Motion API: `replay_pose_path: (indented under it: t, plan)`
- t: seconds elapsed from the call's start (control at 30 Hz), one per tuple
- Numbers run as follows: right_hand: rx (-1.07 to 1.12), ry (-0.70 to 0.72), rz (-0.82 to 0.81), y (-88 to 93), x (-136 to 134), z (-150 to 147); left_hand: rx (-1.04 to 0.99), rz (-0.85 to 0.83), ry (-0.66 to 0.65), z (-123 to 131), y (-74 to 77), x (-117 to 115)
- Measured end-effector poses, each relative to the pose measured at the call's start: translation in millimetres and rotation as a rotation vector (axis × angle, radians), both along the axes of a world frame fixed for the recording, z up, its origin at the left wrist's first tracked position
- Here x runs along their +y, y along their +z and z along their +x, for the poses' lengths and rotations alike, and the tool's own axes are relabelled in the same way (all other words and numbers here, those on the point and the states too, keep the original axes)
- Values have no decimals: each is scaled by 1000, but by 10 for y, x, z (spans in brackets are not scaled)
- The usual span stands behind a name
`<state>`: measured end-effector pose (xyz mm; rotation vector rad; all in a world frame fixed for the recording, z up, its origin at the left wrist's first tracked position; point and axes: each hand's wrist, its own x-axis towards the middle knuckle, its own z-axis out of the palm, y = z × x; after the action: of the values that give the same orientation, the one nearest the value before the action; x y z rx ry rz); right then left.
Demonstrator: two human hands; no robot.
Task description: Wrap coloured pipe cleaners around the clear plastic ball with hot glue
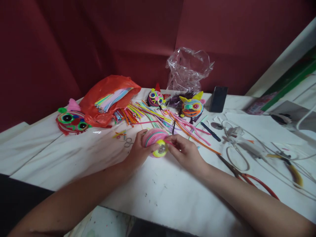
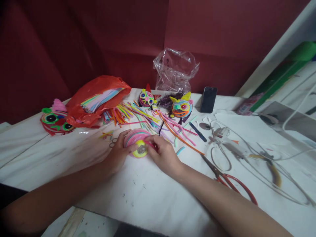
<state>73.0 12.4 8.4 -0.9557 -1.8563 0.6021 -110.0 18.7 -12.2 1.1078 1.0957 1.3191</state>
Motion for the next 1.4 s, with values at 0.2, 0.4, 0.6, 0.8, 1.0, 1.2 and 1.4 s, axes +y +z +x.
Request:
replay_pose_path:
  t: [0.2,0.4,0.6,0.8,1.0,1.2,1.4]
  plan:
    - [-210,7,378,-15,-22,34,54,50,-37,-1,37,-21]
    - [-367,26,512,-45,-23,83,76,47,-52,5,45,-34]
    - [-589,-39,734,-50,-44,113,81,54,-47,-17,-49,-13]
    - [-701,-45,815,-51,-98,59,84,60,-8,-3,-7,-22]
    - [-422,17,579,-111,-89,26,-2,-1,29,31,48,-24]
    - [-312,53,496,-124,-70,43,-12,2,28,19,18,-11]
    - [-629,-36,579,-133,-71,76,32,29,-16,-12,10,-7]
